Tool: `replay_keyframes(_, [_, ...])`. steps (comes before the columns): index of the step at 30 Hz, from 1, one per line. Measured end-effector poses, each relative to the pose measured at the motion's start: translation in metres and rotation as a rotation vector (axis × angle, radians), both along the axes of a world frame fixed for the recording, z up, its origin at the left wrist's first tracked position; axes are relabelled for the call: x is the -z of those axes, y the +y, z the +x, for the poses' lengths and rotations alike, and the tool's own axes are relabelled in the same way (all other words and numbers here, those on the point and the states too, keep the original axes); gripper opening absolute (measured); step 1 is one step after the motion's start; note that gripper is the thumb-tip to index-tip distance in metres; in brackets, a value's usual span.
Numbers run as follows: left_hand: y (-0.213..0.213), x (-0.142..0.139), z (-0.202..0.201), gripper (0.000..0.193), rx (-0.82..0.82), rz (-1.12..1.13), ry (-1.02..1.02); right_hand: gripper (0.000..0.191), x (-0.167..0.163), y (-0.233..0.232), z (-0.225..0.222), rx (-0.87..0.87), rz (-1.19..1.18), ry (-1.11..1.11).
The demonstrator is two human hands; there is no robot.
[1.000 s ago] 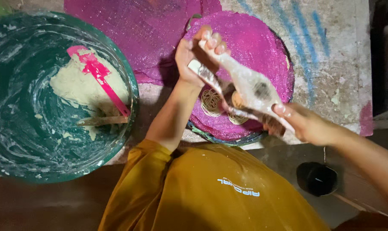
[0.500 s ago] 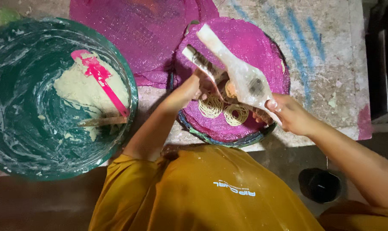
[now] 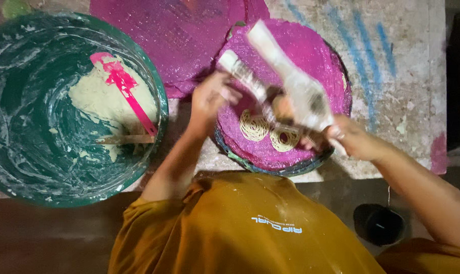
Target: The person scoops dough from a green bowl using a pink spatula and loads it into a white manual noodle press. They then press the dough through the tool to form spiral noodle shapes onto a pink tray. The person repeats this process, filling the tray with multiple noodle spirals.
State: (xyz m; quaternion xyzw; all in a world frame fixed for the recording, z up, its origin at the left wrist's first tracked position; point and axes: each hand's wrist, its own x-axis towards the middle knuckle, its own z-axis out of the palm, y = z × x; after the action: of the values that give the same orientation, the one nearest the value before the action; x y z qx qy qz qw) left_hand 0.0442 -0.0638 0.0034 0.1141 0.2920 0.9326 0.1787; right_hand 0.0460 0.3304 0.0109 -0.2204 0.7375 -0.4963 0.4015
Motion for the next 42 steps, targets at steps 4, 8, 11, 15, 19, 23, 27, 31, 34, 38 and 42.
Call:
replay_keyframes(4, [0.015, -0.019, -0.037, 0.085, 0.045, 0.341, 0.144, 0.086, 0.002, -0.019, -0.007, 0.105, 0.196, -0.357])
replay_keyframes(8, [0.031, -0.014, -0.083, 0.056, -0.048, 0.483, 0.219, 0.089, -0.039, -0.031, -0.051, -0.006, 0.185, -0.320])
replay_keyframes(11, [0.027, 0.002, -0.112, 0.038, -0.130, 0.581, 0.171, 0.094, -0.059, -0.057, -0.078, -0.061, 0.316, -0.080])
replay_keyframes(15, [0.004, 0.024, -0.129, 0.027, -0.163, 0.623, 0.157, 0.087, -0.057, -0.099, -0.075, 0.001, 0.617, 0.133])
replay_keyframes(19, [0.010, 0.039, -0.120, 0.029, -0.205, 0.651, 0.089, 0.089, -0.064, -0.108, -0.070, 0.010, 0.475, 0.022])
replay_keyframes(23, [0.025, 0.036, -0.132, 0.028, -0.233, 0.692, 0.117, 0.082, -0.080, -0.103, -0.084, 0.070, 0.611, 0.093])
replay_keyframes(27, [0.006, 0.030, -0.144, 0.029, -0.184, 0.655, 0.146, 0.081, -0.075, -0.118, -0.080, 0.094, 0.517, 0.186])
replay_keyframes(31, [0.001, 0.033, -0.130, 0.030, -0.206, 0.638, 0.133, 0.081, -0.074, -0.123, -0.070, 0.077, 0.477, 0.070])
replay_keyframes(34, [0.017, 0.030, -0.127, 0.028, -0.242, 0.647, 0.130, 0.077, -0.084, -0.113, -0.075, 0.065, 0.598, 0.103])
replay_keyframes(38, [0.023, 0.012, -0.144, 0.026, -0.230, 0.701, 0.167, 0.068, -0.087, -0.109, -0.083, 0.159, 0.467, 0.242])
replay_keyframes(42, [0.010, 0.011, -0.146, 0.047, -0.267, 0.430, 0.004, 0.060, -0.079, -0.111, -0.083, 0.205, 0.418, 0.124])
